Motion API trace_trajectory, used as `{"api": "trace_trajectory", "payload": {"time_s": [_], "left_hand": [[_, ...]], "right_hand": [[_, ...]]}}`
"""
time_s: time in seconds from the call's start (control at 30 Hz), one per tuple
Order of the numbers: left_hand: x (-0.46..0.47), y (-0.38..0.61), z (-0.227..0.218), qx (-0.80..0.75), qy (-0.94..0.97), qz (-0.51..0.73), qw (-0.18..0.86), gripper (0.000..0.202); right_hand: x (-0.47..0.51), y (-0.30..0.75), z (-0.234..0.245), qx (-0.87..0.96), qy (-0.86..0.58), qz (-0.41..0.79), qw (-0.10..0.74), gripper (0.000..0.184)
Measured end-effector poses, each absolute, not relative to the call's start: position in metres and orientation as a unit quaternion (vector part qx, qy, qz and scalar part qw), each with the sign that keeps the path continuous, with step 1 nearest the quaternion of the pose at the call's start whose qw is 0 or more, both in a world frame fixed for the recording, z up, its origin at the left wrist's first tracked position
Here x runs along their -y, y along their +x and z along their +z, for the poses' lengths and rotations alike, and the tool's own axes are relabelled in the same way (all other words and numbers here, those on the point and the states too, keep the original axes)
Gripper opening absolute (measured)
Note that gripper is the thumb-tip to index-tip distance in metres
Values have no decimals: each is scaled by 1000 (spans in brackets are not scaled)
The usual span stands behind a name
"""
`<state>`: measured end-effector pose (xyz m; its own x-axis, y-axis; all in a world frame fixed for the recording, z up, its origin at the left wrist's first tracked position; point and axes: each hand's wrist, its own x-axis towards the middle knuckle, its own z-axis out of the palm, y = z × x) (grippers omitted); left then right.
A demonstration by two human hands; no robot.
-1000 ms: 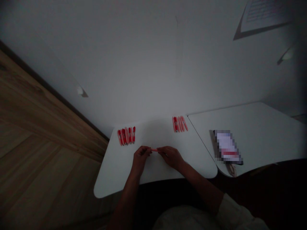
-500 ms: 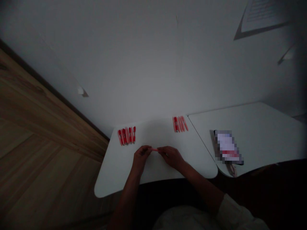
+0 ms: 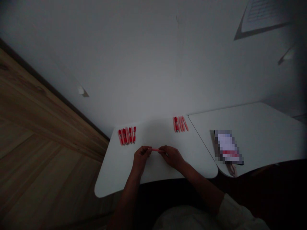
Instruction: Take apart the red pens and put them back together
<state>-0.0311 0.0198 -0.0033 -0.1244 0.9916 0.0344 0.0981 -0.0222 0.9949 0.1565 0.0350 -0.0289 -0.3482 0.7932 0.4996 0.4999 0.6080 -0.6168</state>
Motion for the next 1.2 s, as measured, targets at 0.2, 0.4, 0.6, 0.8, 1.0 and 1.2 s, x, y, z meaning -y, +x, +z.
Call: {"api": "trace_trajectory", "payload": {"time_s": [0.2, 0.4, 0.6, 0.8, 1.0, 1.2], "left_hand": [[-23, -31, -3, -547, 489, 524, 433, 33], [-23, -31, -4, -572, 503, 494, 420, 28], [-20, -32, -2, -547, 500, 511, 436, 29], [-22, -31, 1, -558, 494, 518, 421, 30], [-21, -31, -1, -581, 505, 495, 403, 30], [-21, -32, -3, -574, 502, 501, 409, 30]], "right_hand": [[-35, 155, -28, 799, -412, 183, 397, 16], [-35, 156, -28, 802, -410, 185, 394, 16], [-35, 156, -29, 802, -410, 184, 394, 17], [-34, 156, -27, 804, -405, 182, 395, 16], [-34, 156, -28, 803, -410, 186, 389, 16], [-35, 156, -29, 804, -412, 194, 381, 18]]}}
